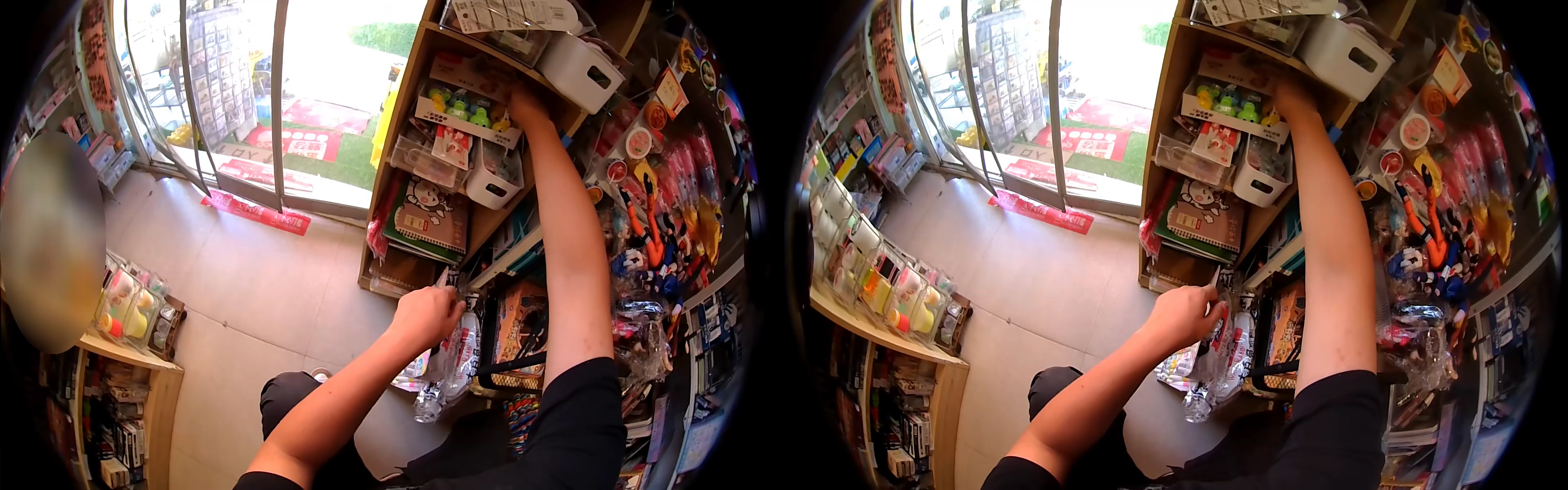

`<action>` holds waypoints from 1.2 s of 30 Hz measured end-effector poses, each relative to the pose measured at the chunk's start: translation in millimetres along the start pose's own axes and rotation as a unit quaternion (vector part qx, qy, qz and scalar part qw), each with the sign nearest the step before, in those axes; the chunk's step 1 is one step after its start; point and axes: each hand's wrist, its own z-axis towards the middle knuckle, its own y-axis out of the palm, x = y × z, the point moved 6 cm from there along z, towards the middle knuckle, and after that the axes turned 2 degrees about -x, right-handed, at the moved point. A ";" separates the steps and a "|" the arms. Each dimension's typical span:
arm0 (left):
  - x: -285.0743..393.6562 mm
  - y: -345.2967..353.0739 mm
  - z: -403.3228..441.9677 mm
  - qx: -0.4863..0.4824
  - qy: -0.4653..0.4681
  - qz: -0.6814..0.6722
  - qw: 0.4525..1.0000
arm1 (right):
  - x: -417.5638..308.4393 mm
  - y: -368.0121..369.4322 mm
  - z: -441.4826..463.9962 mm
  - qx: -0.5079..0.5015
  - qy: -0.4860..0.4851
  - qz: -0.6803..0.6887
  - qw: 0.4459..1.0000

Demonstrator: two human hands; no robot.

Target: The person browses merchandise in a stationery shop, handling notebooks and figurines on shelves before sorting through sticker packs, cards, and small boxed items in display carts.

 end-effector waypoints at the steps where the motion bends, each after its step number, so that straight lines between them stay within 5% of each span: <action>1: -0.3 1.0 0.2 0.000 0.000 0.000 1.000 | 4.2 6.4 5.3 0.018 -0.005 0.007 1.000; 4: -0.8 -1.0 0.5 0.002 0.002 -0.002 1.000 | 19.6 35.7 31.7 0.111 -0.078 -0.016 0.991; 10: -7.2 -2.2 1.8 0.010 0.006 0.003 1.000 | 21.4 41.4 44.6 0.097 -0.155 0.065 0.981; 11: -7.7 -3.5 1.9 0.009 0.004 -0.001 1.000 | 10.0 29.5 31.0 0.096 -0.156 0.063 0.981; 13: -8.1 -6.0 2.8 0.010 0.005 -0.005 1.000 | 4.0 18.9 15.1 0.014 0.044 -0.060 0.997; 16: -12.4 -8.1 3.0 0.006 -0.001 0.009 1.000 | 28.5 35.2 38.4 0.072 0.061 -0.106 0.990; 26: -11.7 -9.8 1.5 -0.002 -0.001 0.014 1.000 | 36.7 43.8 40.9 0.112 0.036 -0.167 0.979; 29: -11.1 -9.7 2.2 -0.003 0.001 0.023 1.000 | 17.7 47.9 51.3 0.126 -0.107 0.024 0.986; 32: -11.3 -7.1 2.0 -0.003 0.000 0.022 1.000 | -4.6 52.1 54.2 0.083 -0.093 -0.099 0.987; 34: -13.0 -5.9 2.8 -0.002 0.001 0.018 1.000 | -7.5 73.7 76.0 -0.046 -0.084 -0.110 0.989; 36: -13.7 -3.3 4.2 0.000 0.010 0.015 1.000 | -5.4 87.3 92.6 -0.001 -0.070 -0.087 0.994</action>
